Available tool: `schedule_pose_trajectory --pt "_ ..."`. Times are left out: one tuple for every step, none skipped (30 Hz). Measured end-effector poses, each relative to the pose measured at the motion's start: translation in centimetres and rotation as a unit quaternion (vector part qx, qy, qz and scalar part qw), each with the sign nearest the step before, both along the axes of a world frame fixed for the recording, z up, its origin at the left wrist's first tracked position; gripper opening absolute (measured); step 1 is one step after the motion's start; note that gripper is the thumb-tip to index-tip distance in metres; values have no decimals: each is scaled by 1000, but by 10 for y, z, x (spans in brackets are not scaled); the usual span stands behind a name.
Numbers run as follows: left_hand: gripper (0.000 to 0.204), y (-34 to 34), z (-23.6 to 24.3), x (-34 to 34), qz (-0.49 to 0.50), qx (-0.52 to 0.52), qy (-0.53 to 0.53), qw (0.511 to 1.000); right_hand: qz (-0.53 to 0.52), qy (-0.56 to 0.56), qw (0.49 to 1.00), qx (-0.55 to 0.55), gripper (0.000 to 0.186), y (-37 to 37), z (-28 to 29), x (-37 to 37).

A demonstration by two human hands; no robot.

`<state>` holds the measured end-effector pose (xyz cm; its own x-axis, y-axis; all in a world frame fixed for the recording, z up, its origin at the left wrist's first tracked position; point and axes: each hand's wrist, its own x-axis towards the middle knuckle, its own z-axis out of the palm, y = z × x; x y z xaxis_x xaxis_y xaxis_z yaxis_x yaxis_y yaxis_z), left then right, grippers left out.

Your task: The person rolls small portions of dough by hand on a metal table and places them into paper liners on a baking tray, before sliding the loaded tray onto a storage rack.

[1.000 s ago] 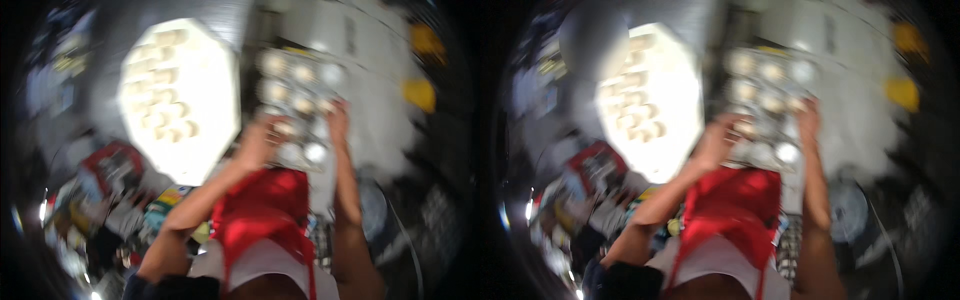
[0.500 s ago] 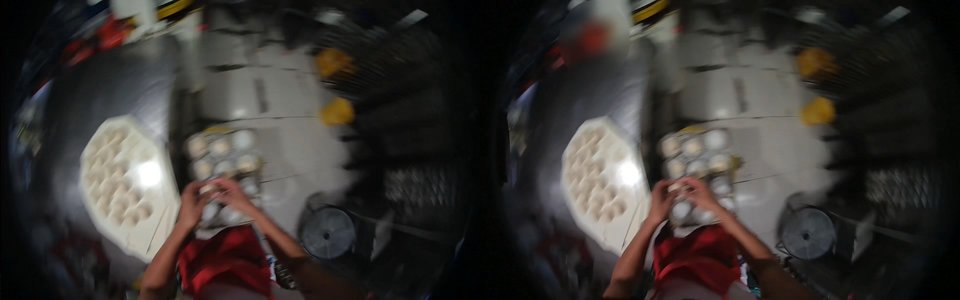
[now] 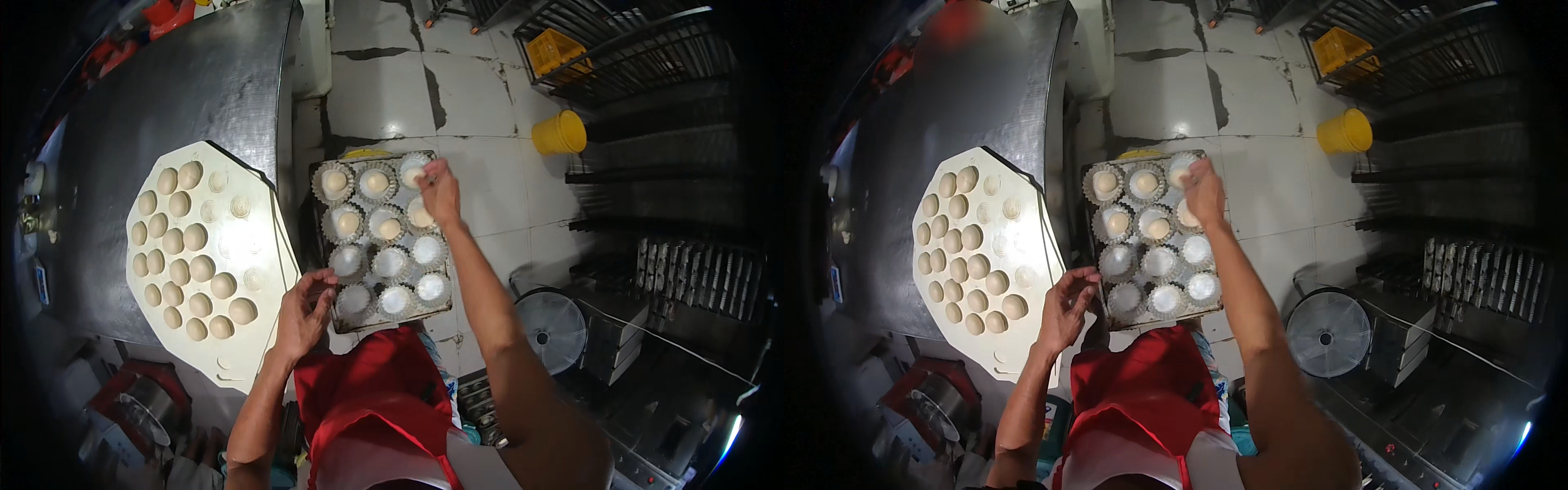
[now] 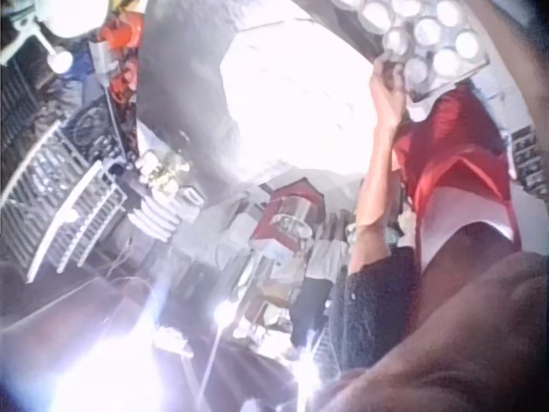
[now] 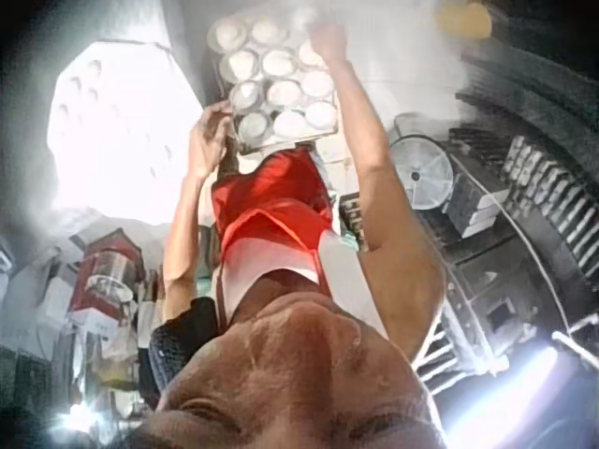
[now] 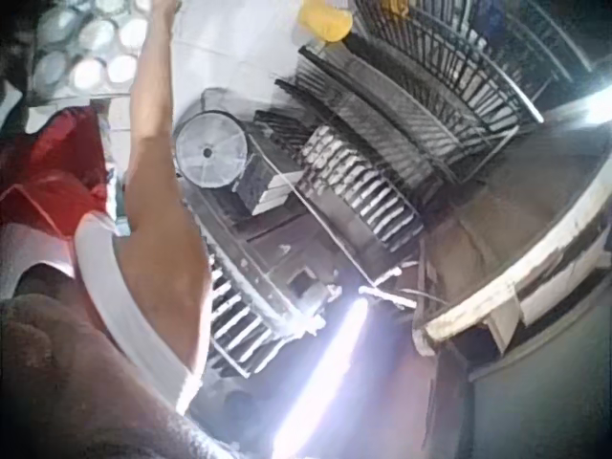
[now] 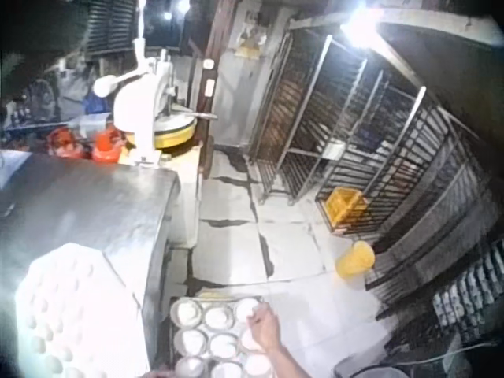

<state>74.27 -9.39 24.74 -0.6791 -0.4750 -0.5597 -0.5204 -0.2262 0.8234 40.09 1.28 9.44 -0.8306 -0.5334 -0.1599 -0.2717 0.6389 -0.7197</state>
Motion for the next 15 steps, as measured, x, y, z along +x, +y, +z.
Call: schedule_pose_trajectory --pt "40 1 1 2 3 -5 -9 1000 -14 7 1000 5 24 -8 -7 -13" --pt "40 4 1 3 1 -8 -15 1000 -13 0 1000 2 24 -9 -16 -26" --pt "39 7 3 3 -3 -13 -19 1000 43 36 997 62 26 -10 -26 -38" --pt "39 10 3 4 -7 -19 -24 1000 95 72 985 122 29 -7 -35 -44" --pt "39 15 1 9 -3 -42 -24 999 98 67 986 113 29 -10 -40 -41" --pt "39 16 3 12 -4 -68 -19 998 118 107 983 95 32 -12 -38 -38" --pt "34 19 8 18 11 -68 -50 996 132 148 977 77 36 -11 -34 -32" --pt "34 19 18 17 4 -79 -44 996 120 144 980 67 38 -9 -29 -26" --pt "31 20 30 16 9 -100 -62 993 108 144 982 59 40 -4 -21 -15" --pt "28 19 36 17 15 -118 -76 990 90 117 988 34 38 2 -10 2" --pt "28 13 37 22 4 -169 -70 983 80 89 993 24 36 13 -3 16" --pt "28 4 34 30 -7 -221 -60 973 107 66 989 73 35 25 11 28" --pt "31 -6 32 30 -16 -282 -55 958 84 85 993 10 30 47 8 43" --pt "35 -16 29 33 -19 -344 -48 938 105 -28 994 12 24 66 14 56" --pt "40 -23 27 40 -14 -430 -32 902 102 -64 993 16 20 79 35 76"
